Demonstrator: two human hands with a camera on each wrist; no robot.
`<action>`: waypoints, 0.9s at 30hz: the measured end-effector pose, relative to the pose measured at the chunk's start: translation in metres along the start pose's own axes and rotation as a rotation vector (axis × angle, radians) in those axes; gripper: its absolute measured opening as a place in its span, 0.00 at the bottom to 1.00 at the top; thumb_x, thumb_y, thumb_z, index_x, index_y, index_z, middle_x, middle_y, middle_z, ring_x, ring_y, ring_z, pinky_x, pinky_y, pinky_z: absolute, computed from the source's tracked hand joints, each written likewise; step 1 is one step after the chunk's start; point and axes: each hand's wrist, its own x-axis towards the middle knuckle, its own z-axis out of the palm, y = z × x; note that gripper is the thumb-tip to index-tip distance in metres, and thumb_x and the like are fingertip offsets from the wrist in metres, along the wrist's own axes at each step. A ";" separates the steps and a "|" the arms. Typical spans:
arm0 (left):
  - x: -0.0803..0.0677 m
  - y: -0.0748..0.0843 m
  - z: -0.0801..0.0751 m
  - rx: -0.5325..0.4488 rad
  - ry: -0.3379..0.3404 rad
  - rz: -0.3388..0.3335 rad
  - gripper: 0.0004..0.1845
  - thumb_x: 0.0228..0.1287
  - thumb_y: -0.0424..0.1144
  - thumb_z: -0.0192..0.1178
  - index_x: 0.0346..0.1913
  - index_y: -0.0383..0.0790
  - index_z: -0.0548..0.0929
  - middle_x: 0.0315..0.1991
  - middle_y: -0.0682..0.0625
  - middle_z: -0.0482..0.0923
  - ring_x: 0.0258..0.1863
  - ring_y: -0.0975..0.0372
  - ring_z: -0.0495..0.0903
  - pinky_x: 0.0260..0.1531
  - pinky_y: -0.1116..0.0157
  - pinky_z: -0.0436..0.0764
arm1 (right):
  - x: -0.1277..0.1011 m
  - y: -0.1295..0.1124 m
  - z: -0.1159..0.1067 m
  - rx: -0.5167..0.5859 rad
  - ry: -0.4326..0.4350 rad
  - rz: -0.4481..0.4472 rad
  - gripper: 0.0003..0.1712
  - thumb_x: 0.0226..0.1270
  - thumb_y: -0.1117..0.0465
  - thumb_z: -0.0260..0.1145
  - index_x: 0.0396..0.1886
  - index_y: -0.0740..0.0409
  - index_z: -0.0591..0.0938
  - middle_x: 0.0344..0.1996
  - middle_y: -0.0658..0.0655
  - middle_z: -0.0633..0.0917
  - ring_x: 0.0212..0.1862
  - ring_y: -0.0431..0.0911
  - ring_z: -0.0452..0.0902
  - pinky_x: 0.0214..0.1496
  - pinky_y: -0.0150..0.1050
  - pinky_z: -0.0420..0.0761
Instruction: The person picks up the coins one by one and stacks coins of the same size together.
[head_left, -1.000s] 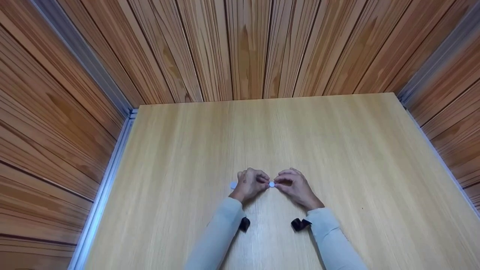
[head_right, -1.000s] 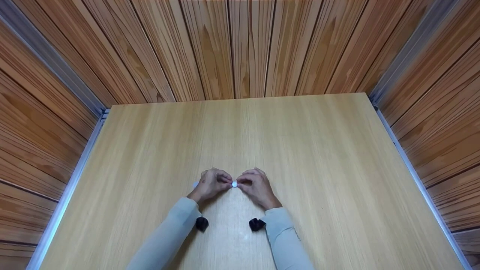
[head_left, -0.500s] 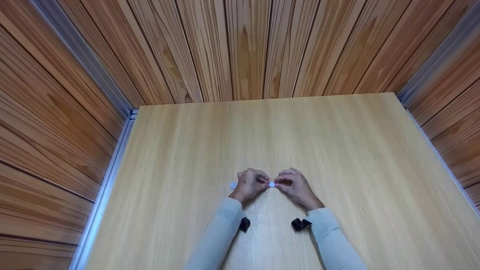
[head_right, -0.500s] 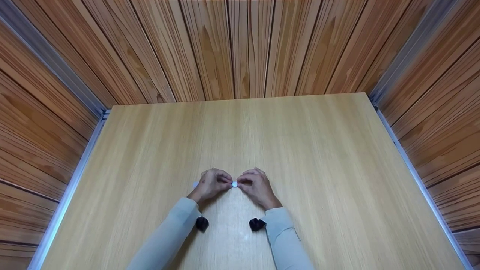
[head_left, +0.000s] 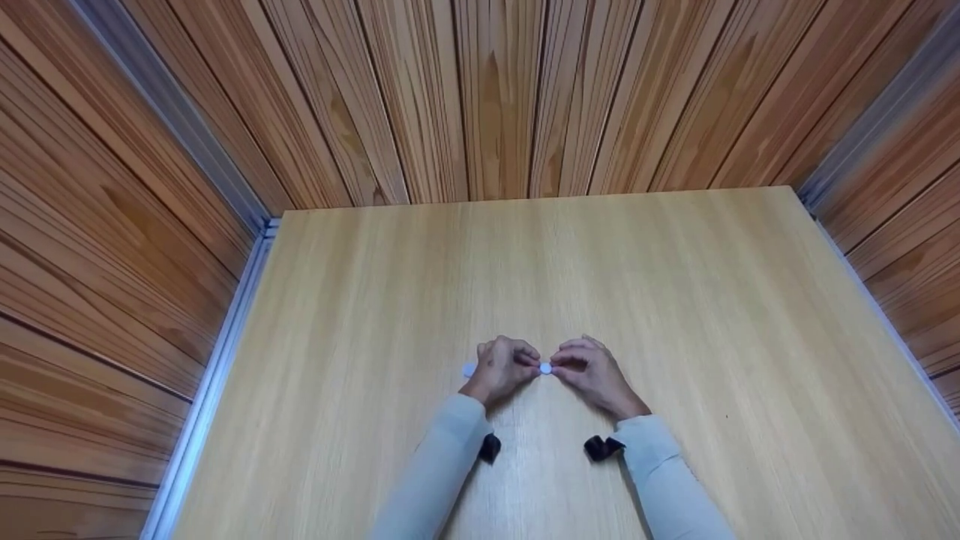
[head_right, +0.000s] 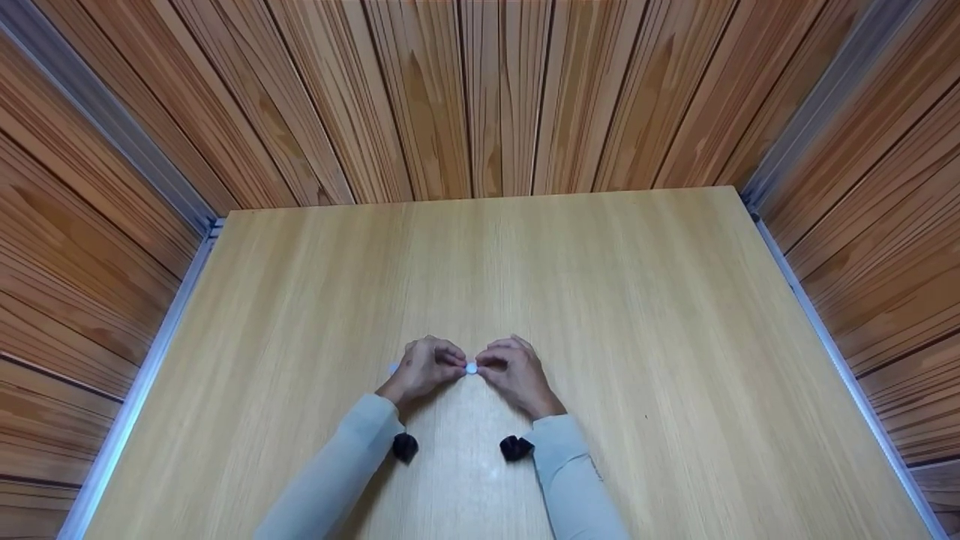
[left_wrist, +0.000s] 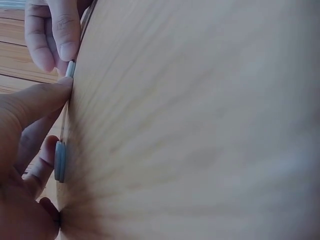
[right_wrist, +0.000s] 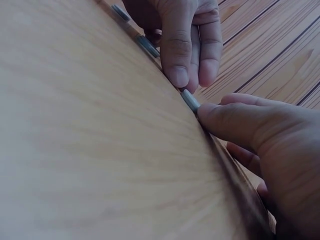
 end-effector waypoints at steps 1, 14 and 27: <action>0.000 0.000 0.000 -0.002 -0.002 -0.006 0.06 0.57 0.37 0.75 0.37 0.52 0.89 0.28 0.67 0.85 0.39 0.70 0.82 0.54 0.54 0.59 | 0.000 0.000 0.000 0.000 0.000 0.000 0.08 0.54 0.69 0.77 0.35 0.58 0.89 0.40 0.55 0.87 0.50 0.55 0.79 0.69 0.60 0.58; -0.002 -0.004 -0.005 -0.027 0.019 0.059 0.07 0.56 0.34 0.75 0.37 0.44 0.89 0.29 0.61 0.87 0.35 0.71 0.84 0.58 0.63 0.71 | 0.000 0.001 0.000 0.014 -0.001 0.008 0.09 0.53 0.70 0.78 0.35 0.58 0.90 0.39 0.54 0.87 0.50 0.55 0.79 0.68 0.58 0.59; -0.008 -0.013 -0.018 -0.038 0.091 0.018 0.07 0.59 0.35 0.73 0.40 0.44 0.89 0.33 0.59 0.87 0.39 0.67 0.85 0.52 0.63 0.78 | 0.001 0.001 -0.001 0.036 -0.013 0.033 0.08 0.55 0.69 0.77 0.35 0.56 0.90 0.38 0.51 0.87 0.51 0.55 0.79 0.71 0.59 0.55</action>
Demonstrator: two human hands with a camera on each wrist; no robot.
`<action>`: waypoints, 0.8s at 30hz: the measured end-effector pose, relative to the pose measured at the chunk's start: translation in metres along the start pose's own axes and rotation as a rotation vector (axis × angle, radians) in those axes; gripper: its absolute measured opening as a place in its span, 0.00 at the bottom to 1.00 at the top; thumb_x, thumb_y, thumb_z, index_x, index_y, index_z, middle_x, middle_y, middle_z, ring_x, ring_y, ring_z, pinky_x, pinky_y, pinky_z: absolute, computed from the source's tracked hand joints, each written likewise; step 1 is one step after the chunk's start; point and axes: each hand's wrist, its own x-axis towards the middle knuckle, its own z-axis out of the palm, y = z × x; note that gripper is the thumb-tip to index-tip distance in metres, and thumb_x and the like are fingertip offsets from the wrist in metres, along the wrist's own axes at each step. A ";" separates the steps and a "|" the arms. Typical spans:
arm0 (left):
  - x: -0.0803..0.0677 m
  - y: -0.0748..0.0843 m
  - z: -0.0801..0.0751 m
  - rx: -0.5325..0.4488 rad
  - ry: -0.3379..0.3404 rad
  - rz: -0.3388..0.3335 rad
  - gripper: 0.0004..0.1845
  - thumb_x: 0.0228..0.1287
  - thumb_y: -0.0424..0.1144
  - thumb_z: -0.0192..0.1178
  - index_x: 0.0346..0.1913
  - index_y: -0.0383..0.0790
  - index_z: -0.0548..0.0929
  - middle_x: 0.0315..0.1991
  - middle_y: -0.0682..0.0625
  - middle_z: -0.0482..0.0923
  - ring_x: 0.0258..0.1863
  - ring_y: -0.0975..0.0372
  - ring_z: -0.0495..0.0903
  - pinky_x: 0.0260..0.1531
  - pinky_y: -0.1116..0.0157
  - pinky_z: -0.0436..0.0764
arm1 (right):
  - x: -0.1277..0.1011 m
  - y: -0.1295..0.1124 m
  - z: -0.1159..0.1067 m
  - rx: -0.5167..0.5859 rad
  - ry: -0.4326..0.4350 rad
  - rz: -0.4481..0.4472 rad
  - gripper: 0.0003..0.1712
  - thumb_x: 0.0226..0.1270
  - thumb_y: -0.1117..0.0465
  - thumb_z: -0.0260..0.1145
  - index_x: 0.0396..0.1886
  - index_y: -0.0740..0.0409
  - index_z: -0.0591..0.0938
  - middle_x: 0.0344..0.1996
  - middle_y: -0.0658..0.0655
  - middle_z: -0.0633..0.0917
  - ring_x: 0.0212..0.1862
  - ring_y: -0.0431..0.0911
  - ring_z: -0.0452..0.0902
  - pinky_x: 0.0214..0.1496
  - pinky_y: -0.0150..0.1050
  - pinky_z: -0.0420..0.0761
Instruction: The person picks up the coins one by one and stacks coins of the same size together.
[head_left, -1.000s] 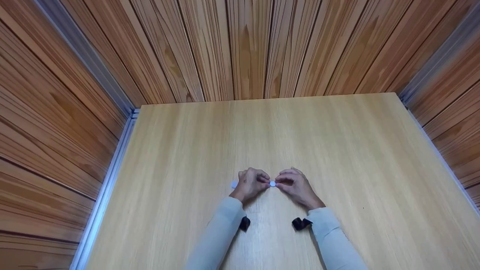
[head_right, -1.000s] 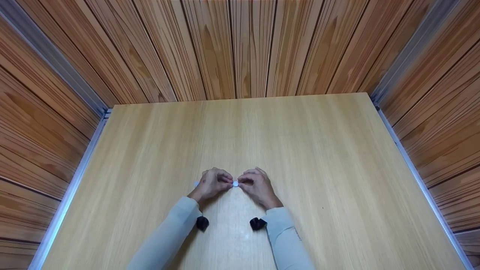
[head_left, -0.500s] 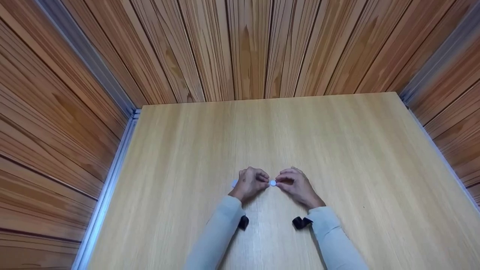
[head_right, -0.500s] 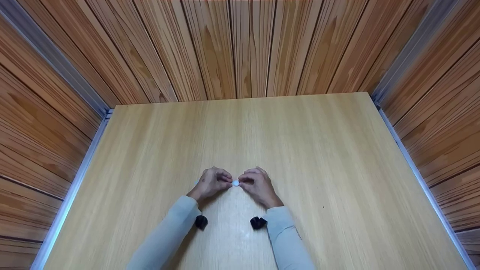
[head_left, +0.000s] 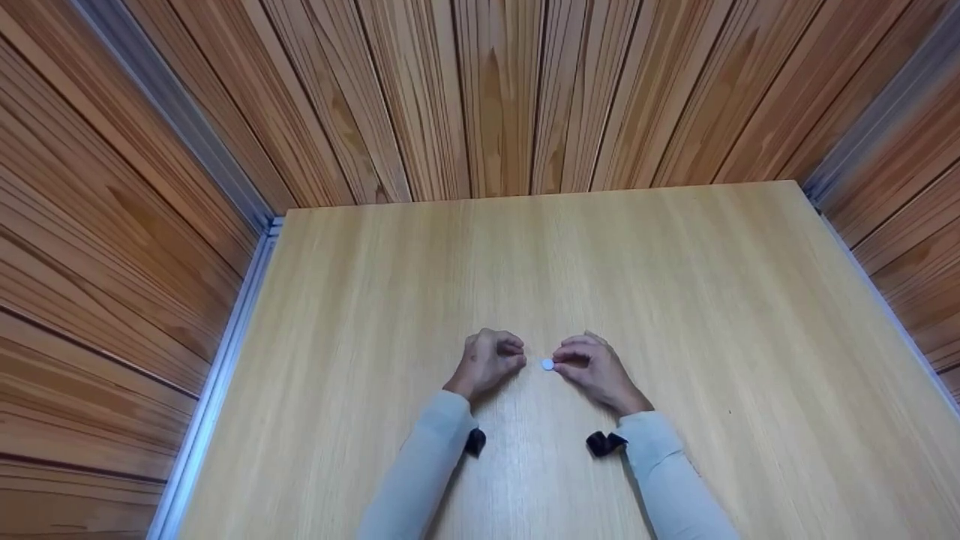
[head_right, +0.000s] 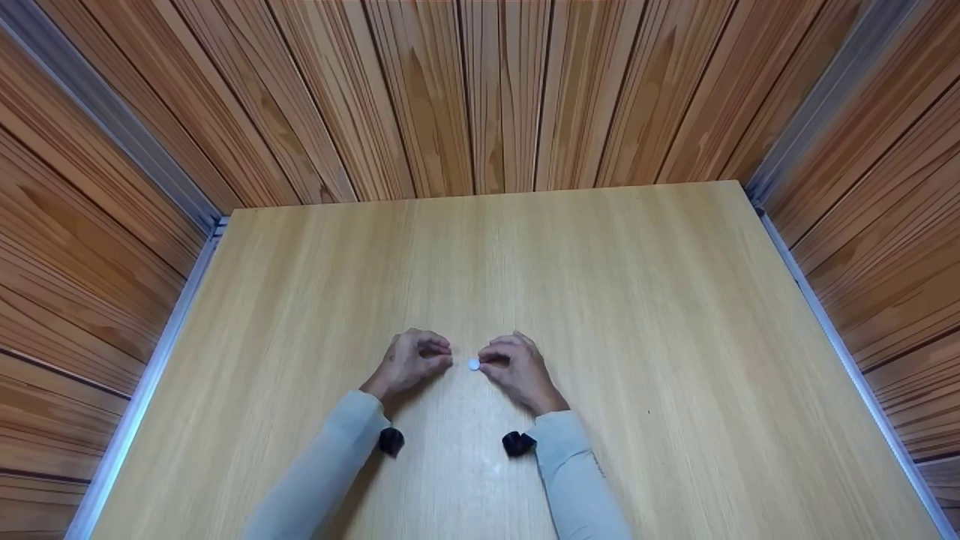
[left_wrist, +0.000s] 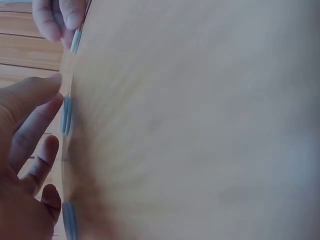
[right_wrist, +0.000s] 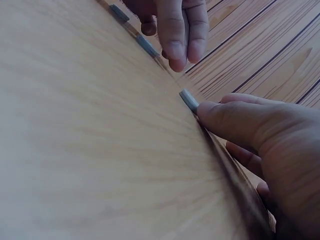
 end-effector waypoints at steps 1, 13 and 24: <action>0.000 -0.001 -0.001 -0.004 0.010 0.002 0.07 0.60 0.35 0.72 0.40 0.43 0.89 0.34 0.58 0.88 0.40 0.66 0.85 0.51 0.63 0.79 | 0.000 0.000 0.000 0.002 0.001 0.004 0.08 0.55 0.69 0.77 0.35 0.56 0.90 0.38 0.51 0.87 0.51 0.55 0.79 0.71 0.58 0.55; -0.009 -0.007 -0.018 -0.013 0.058 0.026 0.10 0.63 0.35 0.70 0.46 0.39 0.87 0.39 0.53 0.87 0.41 0.63 0.85 0.49 0.63 0.80 | -0.001 -0.002 -0.003 0.016 -0.013 0.050 0.09 0.55 0.67 0.77 0.37 0.56 0.90 0.41 0.52 0.87 0.52 0.54 0.78 0.73 0.55 0.54; -0.019 -0.022 -0.041 -0.016 0.075 -0.001 0.15 0.63 0.35 0.69 0.52 0.37 0.85 0.45 0.49 0.85 0.46 0.59 0.84 0.49 0.62 0.80 | 0.001 -0.001 -0.006 0.067 -0.035 0.044 0.10 0.57 0.65 0.77 0.40 0.60 0.89 0.40 0.52 0.88 0.50 0.48 0.81 0.73 0.55 0.55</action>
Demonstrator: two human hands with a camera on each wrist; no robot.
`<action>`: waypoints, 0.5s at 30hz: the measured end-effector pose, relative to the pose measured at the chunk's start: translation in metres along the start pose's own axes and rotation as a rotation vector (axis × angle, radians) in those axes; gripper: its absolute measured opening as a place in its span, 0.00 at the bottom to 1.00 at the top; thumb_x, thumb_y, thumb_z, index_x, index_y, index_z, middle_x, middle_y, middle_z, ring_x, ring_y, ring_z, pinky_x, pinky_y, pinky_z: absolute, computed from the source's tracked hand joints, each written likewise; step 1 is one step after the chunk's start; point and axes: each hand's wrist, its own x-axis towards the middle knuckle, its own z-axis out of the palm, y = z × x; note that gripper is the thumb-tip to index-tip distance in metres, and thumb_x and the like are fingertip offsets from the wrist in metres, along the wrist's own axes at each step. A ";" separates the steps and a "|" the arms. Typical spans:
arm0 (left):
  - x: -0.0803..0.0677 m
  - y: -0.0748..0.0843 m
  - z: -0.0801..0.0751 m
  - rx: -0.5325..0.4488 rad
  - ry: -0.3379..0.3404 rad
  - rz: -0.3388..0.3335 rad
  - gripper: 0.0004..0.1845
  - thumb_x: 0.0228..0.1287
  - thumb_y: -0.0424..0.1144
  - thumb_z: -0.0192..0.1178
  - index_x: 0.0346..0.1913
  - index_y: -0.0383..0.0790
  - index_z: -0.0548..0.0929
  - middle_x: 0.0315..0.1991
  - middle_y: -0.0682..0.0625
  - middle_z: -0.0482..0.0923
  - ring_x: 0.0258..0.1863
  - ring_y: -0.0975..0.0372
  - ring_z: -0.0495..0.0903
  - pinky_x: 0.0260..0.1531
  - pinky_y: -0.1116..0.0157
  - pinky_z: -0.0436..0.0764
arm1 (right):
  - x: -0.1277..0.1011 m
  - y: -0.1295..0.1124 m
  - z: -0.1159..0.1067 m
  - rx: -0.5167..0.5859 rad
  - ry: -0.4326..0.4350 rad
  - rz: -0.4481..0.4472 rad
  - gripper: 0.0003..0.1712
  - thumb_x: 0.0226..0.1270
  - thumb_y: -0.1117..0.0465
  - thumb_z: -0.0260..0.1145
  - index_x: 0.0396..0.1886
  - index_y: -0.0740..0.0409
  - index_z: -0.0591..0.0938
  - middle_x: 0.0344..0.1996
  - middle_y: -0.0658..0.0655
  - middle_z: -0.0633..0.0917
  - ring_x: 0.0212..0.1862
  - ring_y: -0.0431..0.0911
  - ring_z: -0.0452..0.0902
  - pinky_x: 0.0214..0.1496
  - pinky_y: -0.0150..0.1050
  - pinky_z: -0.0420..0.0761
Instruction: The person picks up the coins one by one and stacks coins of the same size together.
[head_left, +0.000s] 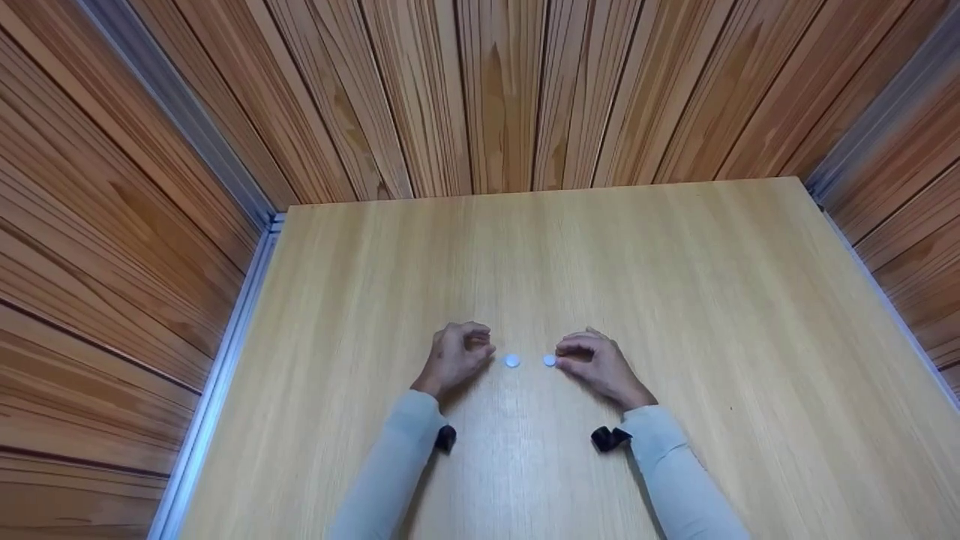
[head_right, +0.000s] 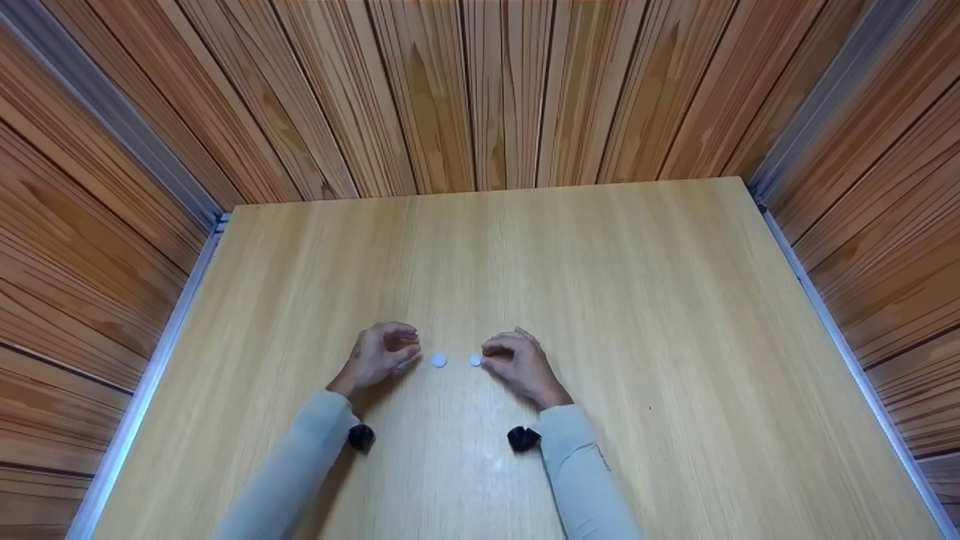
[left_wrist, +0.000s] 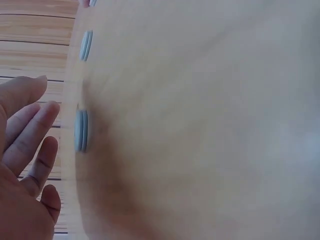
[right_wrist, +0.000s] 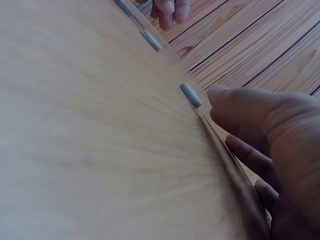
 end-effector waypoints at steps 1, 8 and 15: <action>-0.001 -0.001 -0.003 0.017 -0.002 -0.005 0.16 0.63 0.36 0.69 0.53 0.38 0.84 0.46 0.49 0.85 0.48 0.59 0.83 0.51 0.61 0.79 | 0.001 0.000 -0.001 -0.001 -0.008 0.006 0.10 0.58 0.65 0.77 0.40 0.60 0.89 0.41 0.53 0.88 0.50 0.48 0.81 0.73 0.54 0.55; -0.006 0.001 -0.027 0.224 -0.048 0.038 0.25 0.62 0.44 0.71 0.60 0.41 0.80 0.58 0.46 0.80 0.59 0.54 0.73 0.60 0.53 0.70 | 0.001 -0.008 -0.011 -0.027 -0.102 0.111 0.19 0.64 0.59 0.73 0.52 0.63 0.85 0.51 0.58 0.86 0.59 0.56 0.78 0.73 0.54 0.58; -0.011 0.007 -0.044 0.413 -0.132 0.106 0.38 0.57 0.48 0.74 0.68 0.37 0.72 0.68 0.42 0.71 0.68 0.50 0.66 0.66 0.52 0.64 | -0.002 -0.021 -0.024 -0.172 -0.221 0.225 0.29 0.69 0.52 0.69 0.64 0.64 0.77 0.63 0.64 0.78 0.67 0.60 0.69 0.68 0.57 0.65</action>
